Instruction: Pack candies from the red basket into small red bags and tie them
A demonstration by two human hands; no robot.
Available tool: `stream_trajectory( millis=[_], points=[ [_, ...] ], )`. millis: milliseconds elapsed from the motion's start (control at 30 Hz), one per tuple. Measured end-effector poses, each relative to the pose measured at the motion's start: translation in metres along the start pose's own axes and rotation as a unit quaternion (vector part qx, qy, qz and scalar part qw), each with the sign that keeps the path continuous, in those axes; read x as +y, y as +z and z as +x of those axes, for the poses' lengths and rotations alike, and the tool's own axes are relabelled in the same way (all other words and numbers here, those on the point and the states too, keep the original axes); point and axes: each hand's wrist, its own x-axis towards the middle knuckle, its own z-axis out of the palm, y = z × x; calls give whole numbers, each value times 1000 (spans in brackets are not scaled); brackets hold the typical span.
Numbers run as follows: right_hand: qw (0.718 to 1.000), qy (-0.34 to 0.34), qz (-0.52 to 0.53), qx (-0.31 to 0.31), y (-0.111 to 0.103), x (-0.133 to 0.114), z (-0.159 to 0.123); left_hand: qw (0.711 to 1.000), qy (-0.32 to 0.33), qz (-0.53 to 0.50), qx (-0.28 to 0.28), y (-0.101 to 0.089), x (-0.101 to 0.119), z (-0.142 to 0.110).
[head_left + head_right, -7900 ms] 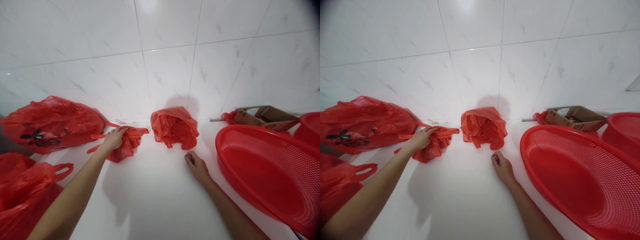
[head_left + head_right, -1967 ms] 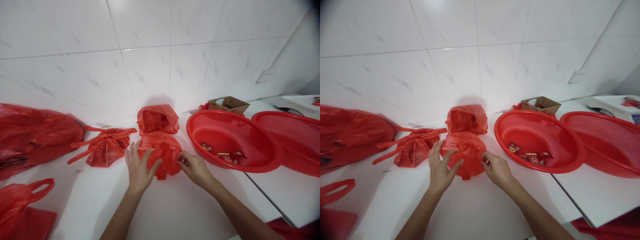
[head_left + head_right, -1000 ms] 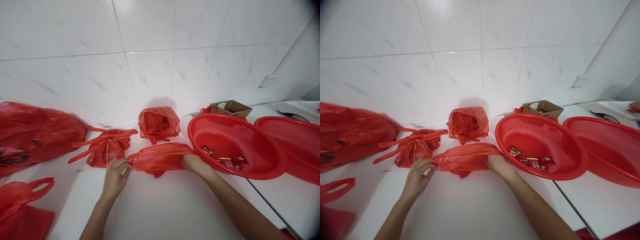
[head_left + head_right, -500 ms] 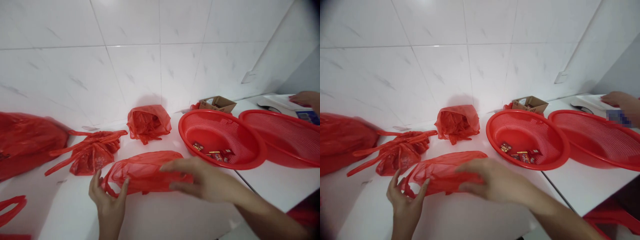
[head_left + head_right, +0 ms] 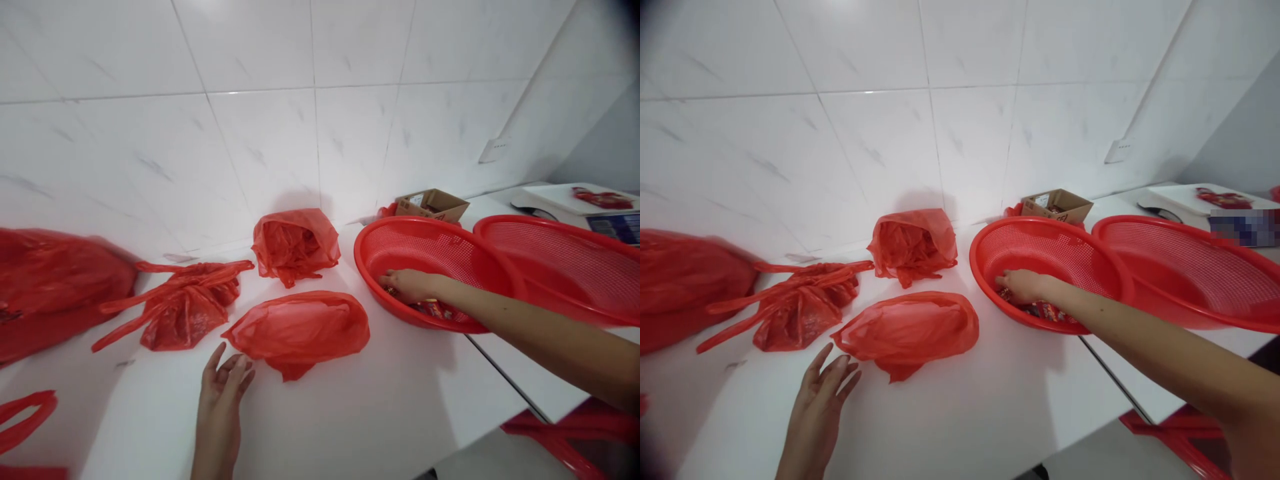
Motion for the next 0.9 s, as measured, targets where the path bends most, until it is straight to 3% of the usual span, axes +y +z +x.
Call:
stream_trajectory(
  millis=[67, 133, 200, 233, 267, 333, 400, 500, 600, 700, 767, 833, 900],
  points=[
    [997, -23, 6, -71, -15, -2, 4, 999, 18, 17, 33, 0, 1, 7],
    [998, -25, 35, -48, -35, -14, 4, 995, 61, 40, 67, 2, 1, 15],
    [990, -30, 141, -1, -51, -42, -3, 988, 110, 71, 84, 7, 0, 21],
    [974, -43, 222, 1, -55, -60, -10, 984, 127, 91, 88, 10, -1, 23],
    [951, -66, 298, -35, -54, -81, -17, 981, 134, 113, 85, 12, -3, 25],
    [919, -125, 356, -114, -39, -120, -30, 980, 125, 145, 48, 16, -9, 29],
    [936, -154, 284, -138, -11, -150, -39, 982, 114, 149, -10, 14, -16, 31],
    [966, -156, 142, -150, 24, -168, -42, 981, 138, 120, -63, 3, -25, 30],
    [965, -168, 159, -124, 17, -160, -42, 983, 155, 77, -68, -8, -27, 26],
    [966, -170, 196, -20, -28, -131, -44, 982, 156, 45, -92, -10, -24, 20],
    [982, -128, 135, 28, -56, -102, -44, 980, 157, 40, -115, -9, -21, 15],
    [998, -60, 23, -8, -68, -66, -42, 977, 155, 36, -139, -8, -19, 10],
    [989, 34, -82, -114, -63, -30, -43, 976, 141, 30, -163, -8, -17, 6]
  ],
)
